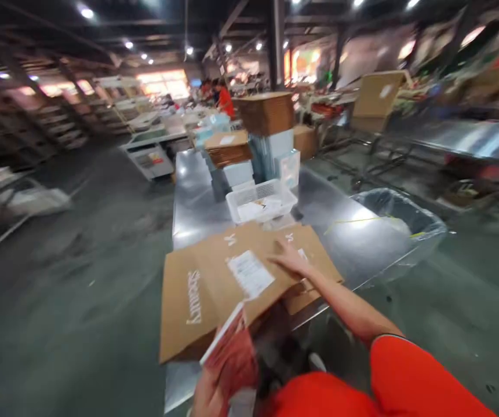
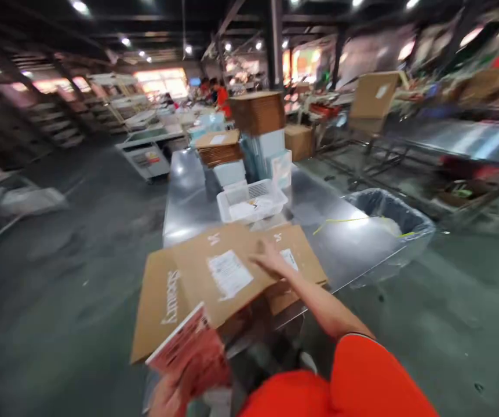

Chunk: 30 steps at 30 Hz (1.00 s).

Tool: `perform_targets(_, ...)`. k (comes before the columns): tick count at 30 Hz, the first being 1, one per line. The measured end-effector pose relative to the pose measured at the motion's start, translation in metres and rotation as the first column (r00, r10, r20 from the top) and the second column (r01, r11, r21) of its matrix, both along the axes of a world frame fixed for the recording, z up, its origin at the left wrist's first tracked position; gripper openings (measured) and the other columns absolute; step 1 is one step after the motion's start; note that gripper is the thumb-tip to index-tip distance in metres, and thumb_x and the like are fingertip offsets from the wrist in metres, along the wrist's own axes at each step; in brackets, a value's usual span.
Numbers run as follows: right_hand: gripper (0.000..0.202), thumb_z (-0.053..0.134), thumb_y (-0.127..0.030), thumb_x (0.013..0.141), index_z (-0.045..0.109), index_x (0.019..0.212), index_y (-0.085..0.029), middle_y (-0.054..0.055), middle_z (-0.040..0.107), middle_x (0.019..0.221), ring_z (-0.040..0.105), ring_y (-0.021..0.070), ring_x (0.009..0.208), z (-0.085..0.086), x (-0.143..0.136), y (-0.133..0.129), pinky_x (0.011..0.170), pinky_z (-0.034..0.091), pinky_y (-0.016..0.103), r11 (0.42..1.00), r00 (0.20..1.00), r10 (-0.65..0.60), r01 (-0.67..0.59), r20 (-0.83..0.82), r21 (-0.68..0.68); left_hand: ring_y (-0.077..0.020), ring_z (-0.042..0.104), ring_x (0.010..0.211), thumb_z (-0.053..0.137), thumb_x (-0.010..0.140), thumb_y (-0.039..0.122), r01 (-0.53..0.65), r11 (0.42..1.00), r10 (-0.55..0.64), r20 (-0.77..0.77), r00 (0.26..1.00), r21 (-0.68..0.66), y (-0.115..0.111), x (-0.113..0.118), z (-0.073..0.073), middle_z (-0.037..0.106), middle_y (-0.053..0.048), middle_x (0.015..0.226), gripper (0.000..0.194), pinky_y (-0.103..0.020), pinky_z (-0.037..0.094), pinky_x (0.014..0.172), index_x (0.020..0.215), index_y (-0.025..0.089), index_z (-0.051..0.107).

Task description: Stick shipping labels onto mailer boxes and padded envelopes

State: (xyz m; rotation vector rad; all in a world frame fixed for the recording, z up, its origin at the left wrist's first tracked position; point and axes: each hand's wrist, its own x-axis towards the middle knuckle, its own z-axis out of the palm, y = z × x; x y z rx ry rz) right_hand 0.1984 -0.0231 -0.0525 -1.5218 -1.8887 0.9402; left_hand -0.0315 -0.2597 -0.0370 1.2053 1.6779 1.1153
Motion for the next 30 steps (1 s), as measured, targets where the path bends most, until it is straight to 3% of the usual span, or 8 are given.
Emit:
perform_targets(4,0.056,0.065,-0.049,0.082,0.060,0.128,-0.017,0.020,0.059,0.135,0.057,0.0369,0.123,-0.053,0.102,0.035,0.102,0.047,0.054,0.970,0.973,-0.221,0.226,0.067,-0.090,-0.0250,0.067,0.078,0.062,0.075,0.074,0.041,0.989,-0.004,0.258,0.966,-0.140,0.007,0.016,-0.014,0.074,-0.008,0.080,0.063,-0.034,0.055,0.073,0.086,0.014,0.077)
perform_targets(7,0.059,0.075,-0.048,0.072,0.065,0.119,-0.014,0.029,0.058,0.131,0.048,0.0500,0.128,-0.064,0.119,0.042,0.102,0.037,0.071,0.967,0.951,-0.235,0.249,0.200,-0.052,-0.0167,0.058,0.064,0.071,0.067,0.071,-0.042,0.975,0.121,0.362,0.924,-0.219,0.015,0.023,-0.022,0.066,-0.004,0.068,0.059,-0.028,0.049,0.062,0.075,0.013,0.073)
perform_targets(11,0.070,0.066,-0.058,0.077,0.056,0.134,-0.019,0.022,0.051,0.142,0.045,0.0398,0.133,-0.024,0.037,0.023,0.105,0.042,0.057,0.966,0.984,0.165,-0.173,0.061,0.192,-0.0094,0.045,0.053,0.078,0.062,0.065,-0.102,0.944,0.235,0.424,0.875,-0.313,0.015,0.028,-0.029,0.054,0.002,0.057,0.055,-0.022,0.039,0.053,0.070,0.012,0.068)
perform_targets(15,0.045,0.058,-0.056,0.086,0.067,0.111,-0.021,0.007,0.070,0.098,0.063,0.0199,0.084,0.031,-0.067,-0.022,0.072,0.052,0.031,0.651,0.632,0.757,-0.748,-0.165,0.128,-0.0159,0.059,0.069,0.083,0.060,0.059,-0.121,0.960,0.230,0.462,0.856,-0.254,0.012,0.020,-0.023,0.068,-0.006,0.077,0.054,-0.027,0.047,0.068,0.082,0.011,0.072)
perform_targets(18,0.047,0.047,-0.058,0.093,0.060,0.070,-0.019,0.001,0.057,0.062,0.052,0.0138,0.061,0.043,-0.103,-0.052,0.058,0.040,0.026,0.577,0.563,0.816,-0.800,-0.130,0.164,-0.0211,0.064,0.092,0.090,0.056,0.047,-0.257,0.965,0.252,0.474,0.844,-0.056,0.017,0.009,-0.004,0.072,-0.009,0.103,0.064,-0.030,0.049,0.083,0.108,0.015,0.070)
perform_targets(21,0.051,0.041,-0.058,0.095,0.053,0.063,-0.020,0.000,0.054,0.058,0.048,0.0128,0.057,0.036,-0.117,-0.063,0.055,0.035,0.025,0.561,0.553,0.828,-0.806,-0.097,0.190,-0.0163,0.062,0.083,0.085,0.061,0.046,-0.469,0.882,0.403,0.436,0.804,0.050,0.031,-0.004,0.008,0.071,-0.004,0.090,0.047,-0.026,0.048,0.077,0.094,0.016,0.070)
perform_targets(25,0.043,0.045,-0.054,0.094,0.063,0.076,-0.020,0.005,0.065,0.072,0.056,0.0168,0.067,0.029,-0.134,-0.055,0.061,0.040,0.028,0.584,0.599,0.800,-0.771,-0.020,0.255,-0.0080,0.043,0.057,0.082,0.060,0.054,-0.581,0.814,0.534,0.384,0.753,0.005,0.047,-0.021,-0.007,0.050,0.006,0.057,0.047,-0.022,0.036,0.057,0.058,0.016,0.054)
perform_targets(30,0.039,0.048,-0.051,0.092,0.066,0.073,-0.022,0.005,0.069,0.071,0.060,0.0186,0.067,0.031,-0.150,-0.059,0.062,0.044,0.030,0.563,0.564,0.825,-0.813,-0.042,0.149,-0.0124,0.055,0.068,0.087,0.051,0.057,-0.529,0.848,0.475,0.489,0.731,-0.033,0.037,-0.035,-0.021,0.064,0.000,0.071,0.053,-0.024,0.044,0.066,0.075,0.015,0.064)
